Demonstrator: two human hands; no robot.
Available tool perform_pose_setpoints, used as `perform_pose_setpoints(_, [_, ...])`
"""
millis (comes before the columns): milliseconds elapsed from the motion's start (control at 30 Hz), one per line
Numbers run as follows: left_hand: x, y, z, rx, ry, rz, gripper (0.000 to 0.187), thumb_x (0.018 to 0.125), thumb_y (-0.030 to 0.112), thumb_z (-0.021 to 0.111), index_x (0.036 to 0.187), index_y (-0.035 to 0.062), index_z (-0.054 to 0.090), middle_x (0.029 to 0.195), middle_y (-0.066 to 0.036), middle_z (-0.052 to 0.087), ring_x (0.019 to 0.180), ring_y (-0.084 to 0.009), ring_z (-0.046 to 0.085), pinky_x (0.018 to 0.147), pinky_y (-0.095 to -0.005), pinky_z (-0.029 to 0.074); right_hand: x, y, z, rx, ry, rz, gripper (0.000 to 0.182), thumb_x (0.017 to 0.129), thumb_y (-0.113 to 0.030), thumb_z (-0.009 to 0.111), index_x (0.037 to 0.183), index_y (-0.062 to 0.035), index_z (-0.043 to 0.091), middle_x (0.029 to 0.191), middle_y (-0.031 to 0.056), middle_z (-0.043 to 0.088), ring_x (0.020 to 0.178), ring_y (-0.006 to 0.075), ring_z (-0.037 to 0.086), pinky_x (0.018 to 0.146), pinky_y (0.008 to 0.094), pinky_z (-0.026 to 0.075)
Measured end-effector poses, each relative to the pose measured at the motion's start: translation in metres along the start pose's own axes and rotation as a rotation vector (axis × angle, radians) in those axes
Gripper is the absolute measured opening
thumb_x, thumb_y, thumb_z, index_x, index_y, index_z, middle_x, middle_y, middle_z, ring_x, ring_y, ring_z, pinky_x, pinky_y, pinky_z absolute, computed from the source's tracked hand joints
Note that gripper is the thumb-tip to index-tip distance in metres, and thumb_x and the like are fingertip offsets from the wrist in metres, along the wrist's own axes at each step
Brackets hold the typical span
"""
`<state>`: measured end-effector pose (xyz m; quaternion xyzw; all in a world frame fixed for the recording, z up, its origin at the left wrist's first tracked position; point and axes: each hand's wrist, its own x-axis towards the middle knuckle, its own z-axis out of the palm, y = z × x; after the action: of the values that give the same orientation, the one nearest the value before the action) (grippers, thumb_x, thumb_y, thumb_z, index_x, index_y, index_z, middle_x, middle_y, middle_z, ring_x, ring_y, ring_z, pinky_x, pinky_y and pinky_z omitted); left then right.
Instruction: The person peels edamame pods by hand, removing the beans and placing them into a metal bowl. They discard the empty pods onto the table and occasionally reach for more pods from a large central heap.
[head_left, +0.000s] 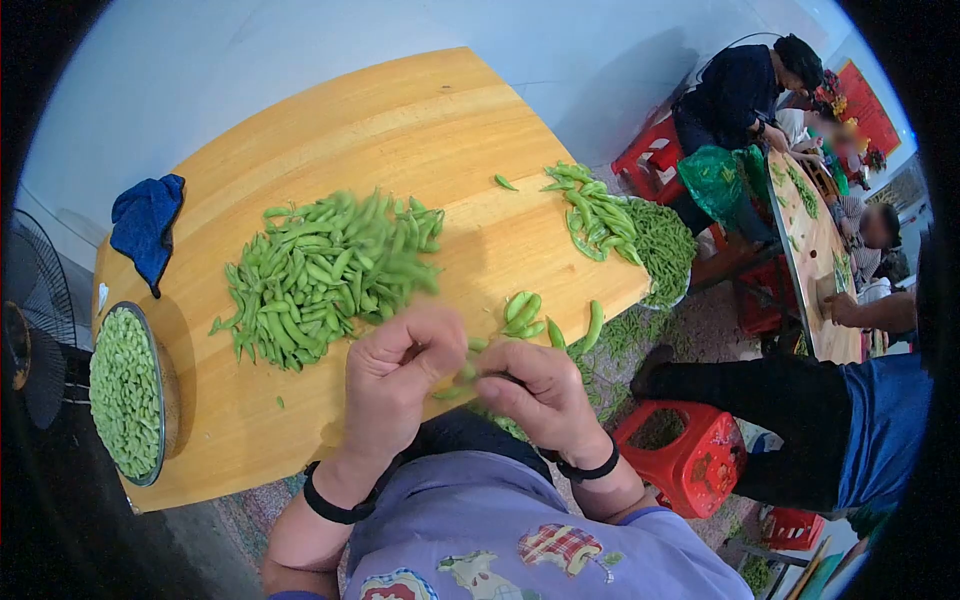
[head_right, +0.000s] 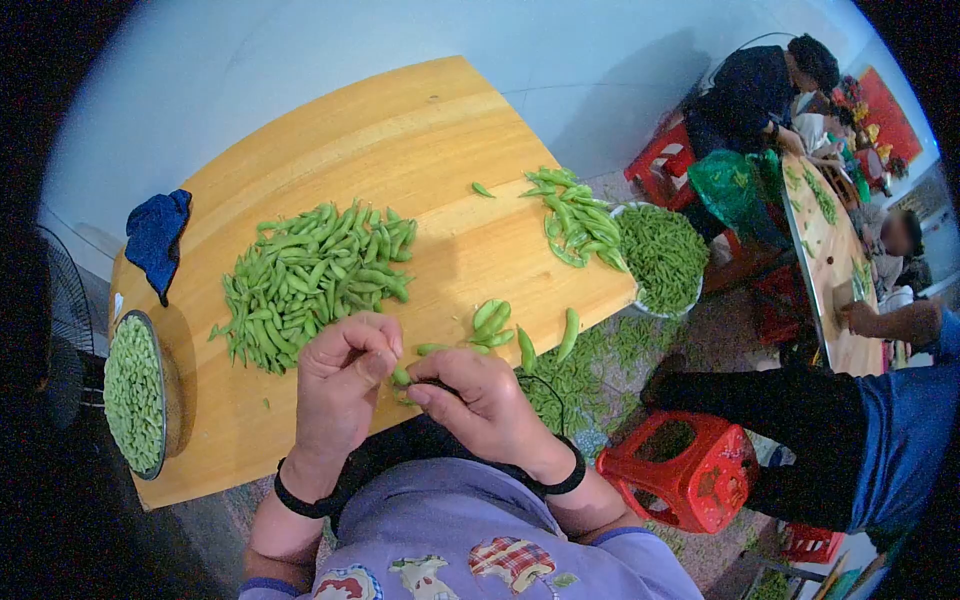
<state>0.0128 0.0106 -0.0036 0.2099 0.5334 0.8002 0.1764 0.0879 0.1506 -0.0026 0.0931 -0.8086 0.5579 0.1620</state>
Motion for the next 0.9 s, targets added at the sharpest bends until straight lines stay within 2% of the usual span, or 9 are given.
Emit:
perform_pose_setpoints(167, [-0.001, -0.015, -0.013, -0.362, -0.258, -0.069, 0.013, 0.080, 0.011, 0.062, 0.074, 0.0022, 0.054, 0.081, -0.005, 0.052, 0.071, -0.0114, 0.047, 0.065, -0.0234, 0.040, -0.005, -0.004, -0.003, 0.904, -0.195, 0.589, 0.016, 0.085, -0.012, 0.057, 0.092, 0.0026, 0.058, 0.063, -0.0012, 0.048, 0.052, 0.0054, 0.041, 0.044, 0.0194, 0.029])
perform_pose_setpoints(300, [-0.006, -0.018, -0.016, -0.629, -0.348, -0.254, 0.015, 0.079, 0.014, 0.063, 0.074, 0.0031, 0.055, 0.083, -0.006, 0.052, 0.074, -0.0116, 0.047, 0.068, -0.0233, 0.040, -0.007, 0.007, -0.001, 1.226, -0.295, 0.553, 0.017, 0.085, -0.013, 0.057, 0.092, 0.0027, 0.058, 0.062, -0.0014, 0.048, 0.051, 0.0044, 0.038, 0.045, 0.0166, 0.024])
perform_pose_setpoints(400, [-0.008, -0.023, -0.014, -0.581, -0.348, -0.190, 0.015, 0.080, 0.016, 0.063, 0.078, 0.0035, 0.056, 0.089, -0.005, 0.053, 0.075, -0.0104, 0.050, 0.068, -0.0221, 0.041, -0.009, 0.010, 0.000, 1.185, -0.278, 0.614, 0.016, 0.084, -0.012, 0.058, 0.092, 0.0026, 0.058, 0.060, -0.0010, 0.047, 0.051, 0.0072, 0.041, 0.045, 0.0208, 0.030])
perform_pose_setpoints(467, [-0.013, -0.015, -0.005, -0.191, -0.038, -0.251, 0.012, 0.082, 0.013, 0.062, 0.083, 0.0034, 0.055, 0.086, -0.003, 0.056, 0.072, -0.0091, 0.053, 0.067, -0.0208, 0.043, -0.007, 0.003, 0.003, 0.231, -0.021, 0.301, 0.014, 0.082, -0.008, 0.059, 0.091, 0.0023, 0.058, 0.060, 0.0034, 0.050, 0.053, 0.0137, 0.047, 0.047, 0.0266, 0.037])
perform_pose_setpoints(500, [-0.016, -0.014, -0.003, -0.188, -0.029, -0.245, 0.012, 0.082, 0.013, 0.062, 0.083, 0.0034, 0.055, 0.086, -0.003, 0.056, 0.072, -0.0091, 0.053, 0.067, -0.0208, 0.043, -0.007, -0.003, 0.002, -0.015, 0.011, 0.237, 0.013, 0.078, -0.005, 0.059, 0.089, 0.0020, 0.059, 0.063, 0.0091, 0.054, 0.057, 0.0195, 0.053, 0.053, 0.0301, 0.042])
perform_pose_setpoints(600, [-0.019, -0.009, -0.004, -0.026, -0.096, -0.330, 0.010, 0.083, 0.009, 0.060, 0.088, 0.0025, 0.055, 0.079, -0.002, 0.058, 0.068, -0.0084, 0.055, 0.064, -0.0197, 0.045, -0.013, -0.005, 0.004, -0.080, 0.014, 0.194, 0.013, 0.077, -0.004, 0.060, 0.089, 0.0019, 0.059, 0.067, 0.0123, 0.057, 0.058, 0.0222, 0.055, 0.055, 0.0286, 0.043])
perform_pose_setpoints(733, [-0.020, -0.008, -0.008, -0.062, -0.159, -0.504, 0.012, 0.082, 0.005, 0.059, 0.092, -0.0002, 0.055, 0.075, -0.002, 0.059, 0.067, -0.0084, 0.056, 0.061, -0.0202, 0.046, -0.015, -0.008, -0.008, 0.434, -0.051, 0.505, 0.012, 0.079, -0.001, 0.058, 0.090, 0.0031, 0.059, 0.069, 0.0098, 0.059, 0.063, 0.0148, 0.056, 0.057, 0.0262, 0.044])
perform_pose_setpoints(800, [-0.019, -0.008, -0.007, -0.077, -0.174, -0.463, 0.010, 0.084, 0.003, 0.055, 0.093, -0.0014, 0.055, 0.074, -0.003, 0.058, 0.066, -0.0081, 0.056, 0.061, -0.0207, 0.046, -0.018, -0.004, -0.006, 0.448, -0.049, 0.550, 0.011, 0.079, -0.001, 0.057, 0.088, 0.0037, 0.058, 0.070, 0.0090, 0.059, 0.064, 0.0117, 0.054, 0.057, 0.0252, 0.044])
perform_pose_setpoints(900, [-0.021, -0.006, -0.005, 0.028, -0.144, -0.423, 0.011, 0.085, 0.003, 0.051, 0.094, -0.0011, 0.055, 0.074, -0.003, 0.058, 0.065, -0.0067, 0.054, 0.060, -0.0205, 0.046, -0.018, 0.000, -0.001, 0.013, -0.017, 0.296, 0.010, 0.076, -0.002, 0.060, 0.085, 0.0025, 0.057, 0.067, 0.0112, 0.056, 0.058, 0.0194, 0.055, 0.055, 0.0277, 0.043])
